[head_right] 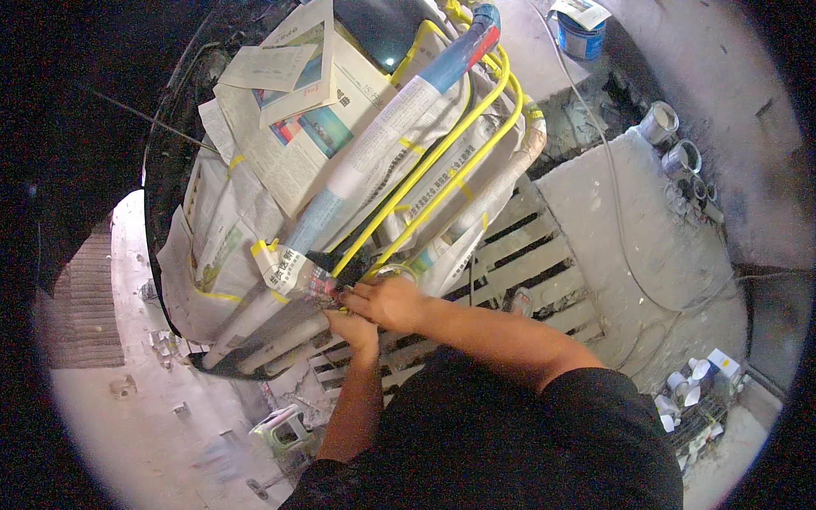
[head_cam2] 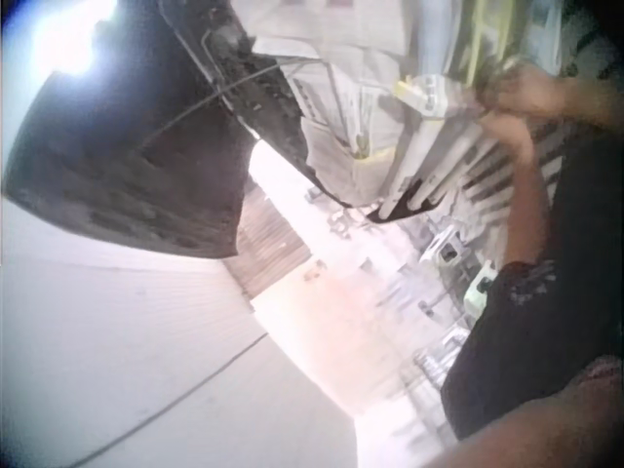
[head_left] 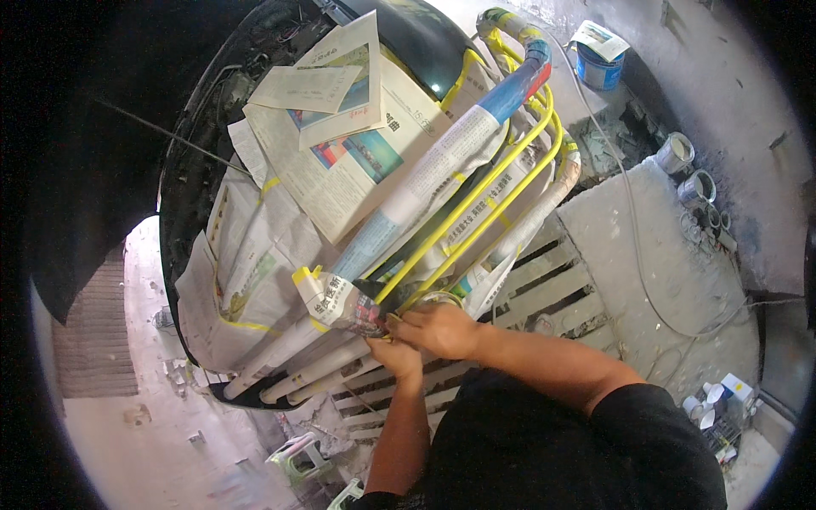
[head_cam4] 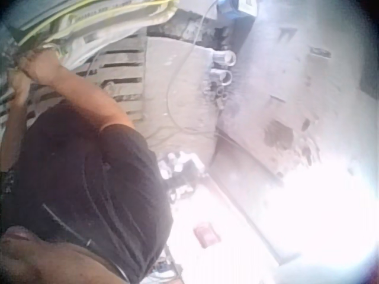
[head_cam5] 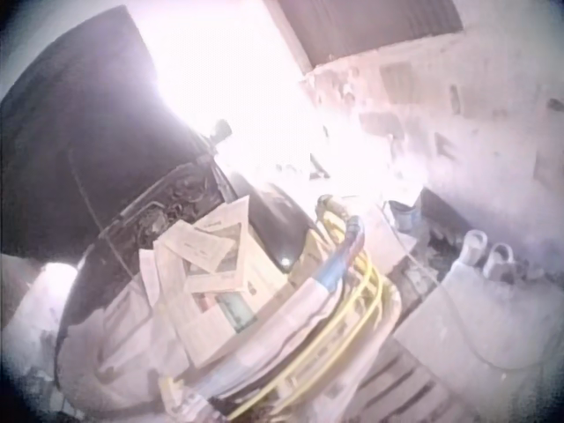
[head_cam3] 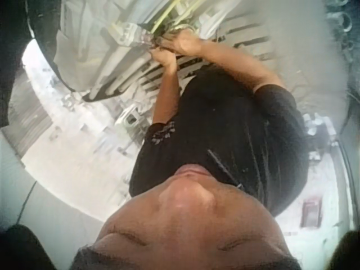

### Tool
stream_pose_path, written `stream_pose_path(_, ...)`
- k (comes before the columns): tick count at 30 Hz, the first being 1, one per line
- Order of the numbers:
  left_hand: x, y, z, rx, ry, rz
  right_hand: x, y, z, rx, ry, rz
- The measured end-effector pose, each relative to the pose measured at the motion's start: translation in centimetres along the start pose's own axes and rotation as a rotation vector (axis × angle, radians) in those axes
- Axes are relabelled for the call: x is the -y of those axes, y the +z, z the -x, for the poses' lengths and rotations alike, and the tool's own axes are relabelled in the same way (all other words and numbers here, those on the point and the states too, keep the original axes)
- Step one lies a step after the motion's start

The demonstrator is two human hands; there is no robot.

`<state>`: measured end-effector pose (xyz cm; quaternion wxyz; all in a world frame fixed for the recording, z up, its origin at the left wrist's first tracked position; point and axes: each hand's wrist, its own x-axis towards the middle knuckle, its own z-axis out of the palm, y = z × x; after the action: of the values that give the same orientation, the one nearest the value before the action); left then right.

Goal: The person covers a car bumper with newspaper and secures it using yellow tape. They repeatedly tear tape, place newspaper sheets over the bumper, and press the tape to hold the paper in place.

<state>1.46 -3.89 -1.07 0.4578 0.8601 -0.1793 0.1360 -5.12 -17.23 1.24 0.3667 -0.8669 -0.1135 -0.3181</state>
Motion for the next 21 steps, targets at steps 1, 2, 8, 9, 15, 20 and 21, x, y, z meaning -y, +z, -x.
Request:
stream_pose_path(1, 1.0, -0.1, 0.2, -0.003, -0.064, 0.011, 0.1, -0.1, 0.2, -0.005, 0.0, 0.001)
stream_pose_path(2, 2.7, -0.3, 0.6, -0.007, -0.128, 0.022, 0.2, -0.1, 0.4, -0.01, -0.001, 0.002)
stream_pose_path(8, 0.7, 0.1, 0.3, -0.025, -0.166, 0.113, -0.3, 0.0, 1.0, 0.002, -0.064, 0.037)
stream_pose_path(9, 0.6, 0.1, 0.3, -0.013, -0.166, 0.088, -0.4, -0.2, 1.1, 0.02, -0.077, 0.039)
stream_pose_path(15, 1.6, 0.7, 0.5, -0.123, -0.141, -0.026, 1.9, -2.4, 2.1, -0.008, -0.164, -0.033)
stream_pose_path(20, 1.7, 1.1, 0.4, -0.114, -0.29, 0.199, 2.3, -3.4, 3.3, 0.199, 0.228, -0.25)
stream_pose_path(21, 0.9, 1.0, 0.2, -0.098, -0.335, 0.158, 2.3, -3.3, 3.5, 0.278, 0.351, -0.29)
